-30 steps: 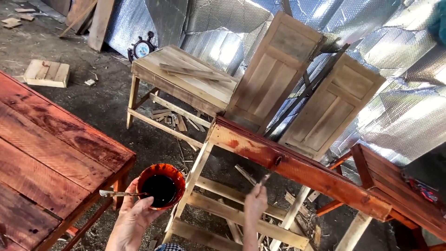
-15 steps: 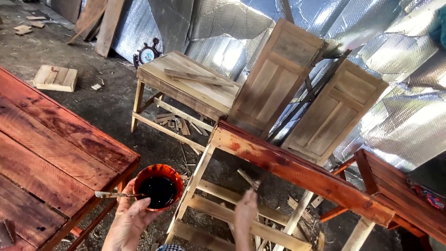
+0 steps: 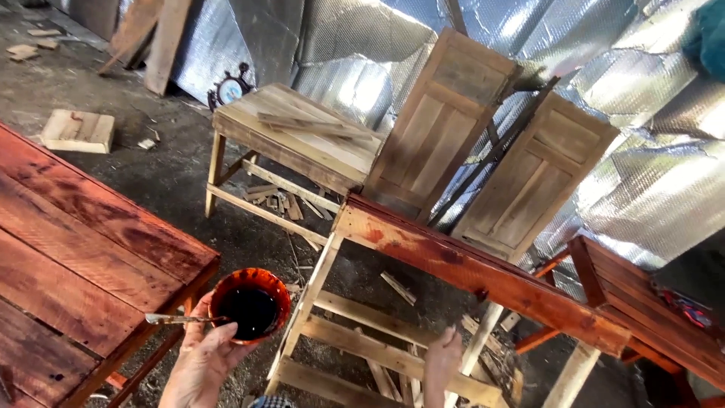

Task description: Sanding a wooden furniture frame and applying a dark wood stain using a paintbrush.

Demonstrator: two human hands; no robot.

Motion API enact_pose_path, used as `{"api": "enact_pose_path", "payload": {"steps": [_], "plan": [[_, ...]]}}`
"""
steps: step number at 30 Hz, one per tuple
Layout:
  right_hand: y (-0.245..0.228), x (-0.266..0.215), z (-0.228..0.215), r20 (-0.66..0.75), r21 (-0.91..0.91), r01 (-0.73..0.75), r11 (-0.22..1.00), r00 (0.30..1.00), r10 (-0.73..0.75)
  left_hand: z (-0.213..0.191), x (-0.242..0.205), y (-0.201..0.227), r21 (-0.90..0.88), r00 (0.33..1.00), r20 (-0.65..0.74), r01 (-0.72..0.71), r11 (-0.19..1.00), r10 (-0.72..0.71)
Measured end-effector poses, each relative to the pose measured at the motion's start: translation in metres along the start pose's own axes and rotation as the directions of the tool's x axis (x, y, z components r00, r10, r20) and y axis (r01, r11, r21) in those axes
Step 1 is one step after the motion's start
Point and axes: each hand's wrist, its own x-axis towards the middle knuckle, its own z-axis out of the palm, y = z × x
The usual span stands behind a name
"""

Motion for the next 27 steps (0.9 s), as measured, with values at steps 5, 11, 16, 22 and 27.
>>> {"api": "enact_pose_path", "payload": {"steps": [5, 11, 16, 22, 27], "plan": [[-0.055, -0.042, 0.025, 0.332, -0.121, 0.286, 0.951, 0.914, -0.232, 0.014, -0.008, -0.004, 0.012, 1.000, 0.019, 0.004, 1.000, -0.004], [-0.062, -0.008, -0.040, 0.168, -0.117, 0.081, 0.990, 0.984, -0.061, 0.018, -0.010, -0.017, -0.009, 0.996, 0.087, 0.007, 1.000, -0.006], [-0.048, -0.016, -0.037, 0.238, -0.156, 0.237, 0.959, 0.951, -0.196, 0.026, 0.005, -0.043, -0.021, 0.989, 0.137, 0.061, 0.998, -0.057], [-0.073, -0.003, -0.036, 0.190, -0.149, 0.254, 0.956, 0.956, -0.225, 0.051, -0.001, -0.065, 0.015, 0.979, 0.165, 0.116, 0.993, -0.116], [-0.053, -0.008, -0.019, 0.297, -0.225, 0.546, 0.807, 0.827, -0.477, 0.066, 0.007, -0.084, 0.012, 0.968, 0.217, 0.126, 0.992, -0.126]]}}
